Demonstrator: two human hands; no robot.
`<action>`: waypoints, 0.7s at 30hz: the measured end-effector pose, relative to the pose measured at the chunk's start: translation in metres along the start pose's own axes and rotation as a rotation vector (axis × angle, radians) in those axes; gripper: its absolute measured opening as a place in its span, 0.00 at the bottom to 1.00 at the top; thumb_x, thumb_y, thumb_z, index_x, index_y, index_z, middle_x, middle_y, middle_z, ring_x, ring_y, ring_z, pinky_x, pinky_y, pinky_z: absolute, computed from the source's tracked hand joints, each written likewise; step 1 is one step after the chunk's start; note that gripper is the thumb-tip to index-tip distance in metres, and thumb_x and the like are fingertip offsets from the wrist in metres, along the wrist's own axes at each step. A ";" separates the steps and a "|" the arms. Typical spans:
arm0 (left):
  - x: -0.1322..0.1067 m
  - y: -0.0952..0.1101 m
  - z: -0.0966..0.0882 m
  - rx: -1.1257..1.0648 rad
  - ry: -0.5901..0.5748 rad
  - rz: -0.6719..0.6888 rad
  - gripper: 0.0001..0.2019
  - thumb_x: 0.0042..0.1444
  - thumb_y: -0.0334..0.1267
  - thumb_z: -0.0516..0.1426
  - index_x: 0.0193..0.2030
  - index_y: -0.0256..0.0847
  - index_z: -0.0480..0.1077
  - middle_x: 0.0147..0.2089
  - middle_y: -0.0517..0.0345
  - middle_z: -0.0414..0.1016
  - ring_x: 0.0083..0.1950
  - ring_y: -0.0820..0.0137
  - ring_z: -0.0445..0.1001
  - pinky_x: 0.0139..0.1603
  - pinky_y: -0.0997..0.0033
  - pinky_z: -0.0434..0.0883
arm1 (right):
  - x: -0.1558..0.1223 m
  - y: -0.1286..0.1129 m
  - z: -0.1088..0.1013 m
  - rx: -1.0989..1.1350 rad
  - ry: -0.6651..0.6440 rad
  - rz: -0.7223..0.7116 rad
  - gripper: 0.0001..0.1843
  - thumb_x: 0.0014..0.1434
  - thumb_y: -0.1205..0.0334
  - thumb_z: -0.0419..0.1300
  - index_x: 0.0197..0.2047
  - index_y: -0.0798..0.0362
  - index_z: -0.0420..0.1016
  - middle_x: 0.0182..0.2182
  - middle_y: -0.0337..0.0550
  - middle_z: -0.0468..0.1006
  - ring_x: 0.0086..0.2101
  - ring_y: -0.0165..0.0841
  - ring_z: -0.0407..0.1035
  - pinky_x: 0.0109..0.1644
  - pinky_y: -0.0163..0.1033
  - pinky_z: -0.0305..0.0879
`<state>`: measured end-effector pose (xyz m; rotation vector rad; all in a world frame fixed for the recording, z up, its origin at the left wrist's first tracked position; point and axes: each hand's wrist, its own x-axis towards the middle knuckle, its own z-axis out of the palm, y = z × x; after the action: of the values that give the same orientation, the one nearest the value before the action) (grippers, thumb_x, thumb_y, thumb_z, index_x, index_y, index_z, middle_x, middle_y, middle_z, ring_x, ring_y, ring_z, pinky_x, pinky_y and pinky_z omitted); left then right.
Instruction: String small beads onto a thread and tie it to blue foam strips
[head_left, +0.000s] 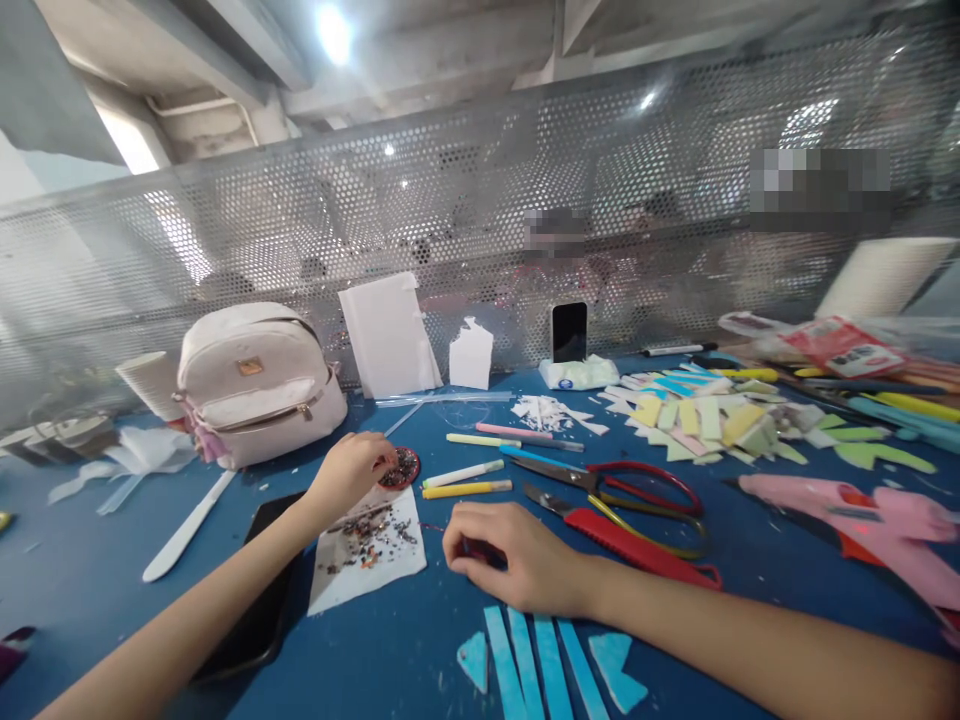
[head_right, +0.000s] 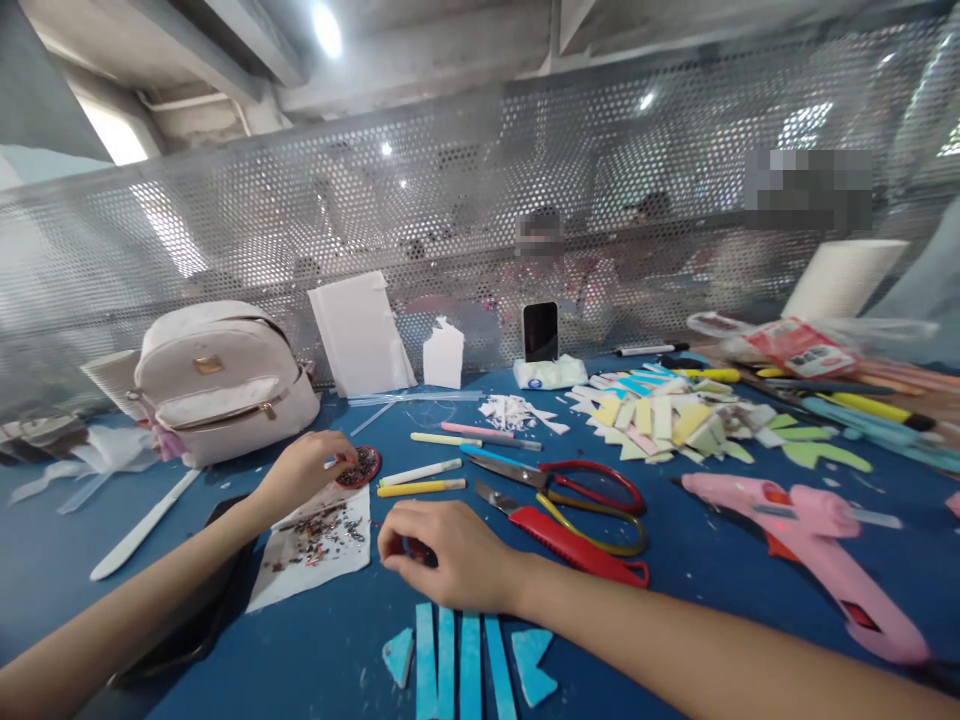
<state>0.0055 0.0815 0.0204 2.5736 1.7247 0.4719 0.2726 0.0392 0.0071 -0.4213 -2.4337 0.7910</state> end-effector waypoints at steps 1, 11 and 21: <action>0.001 0.000 0.000 0.009 -0.008 -0.004 0.10 0.55 0.26 0.56 0.31 0.41 0.77 0.36 0.54 0.80 0.38 0.64 0.76 0.40 0.69 0.66 | 0.000 0.000 0.000 -0.006 0.003 -0.005 0.04 0.62 0.70 0.57 0.36 0.53 0.70 0.31 0.38 0.71 0.29 0.28 0.62 0.31 0.32 0.56; 0.003 -0.001 -0.002 0.041 -0.051 -0.025 0.10 0.55 0.28 0.56 0.31 0.42 0.79 0.36 0.56 0.81 0.39 0.65 0.77 0.41 0.71 0.67 | -0.002 0.004 0.003 -0.028 0.009 -0.025 0.03 0.62 0.69 0.57 0.37 0.53 0.69 0.32 0.39 0.72 0.29 0.29 0.63 0.33 0.33 0.57; 0.006 -0.003 0.001 0.037 -0.049 -0.010 0.10 0.53 0.27 0.56 0.29 0.42 0.78 0.34 0.56 0.80 0.36 0.66 0.76 0.38 0.71 0.66 | -0.001 0.002 0.001 -0.009 0.002 -0.018 0.03 0.61 0.70 0.57 0.36 0.53 0.69 0.31 0.38 0.71 0.28 0.28 0.62 0.31 0.33 0.56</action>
<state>0.0054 0.0881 0.0205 2.5770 1.7456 0.3771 0.2733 0.0401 0.0045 -0.4031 -2.4366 0.7726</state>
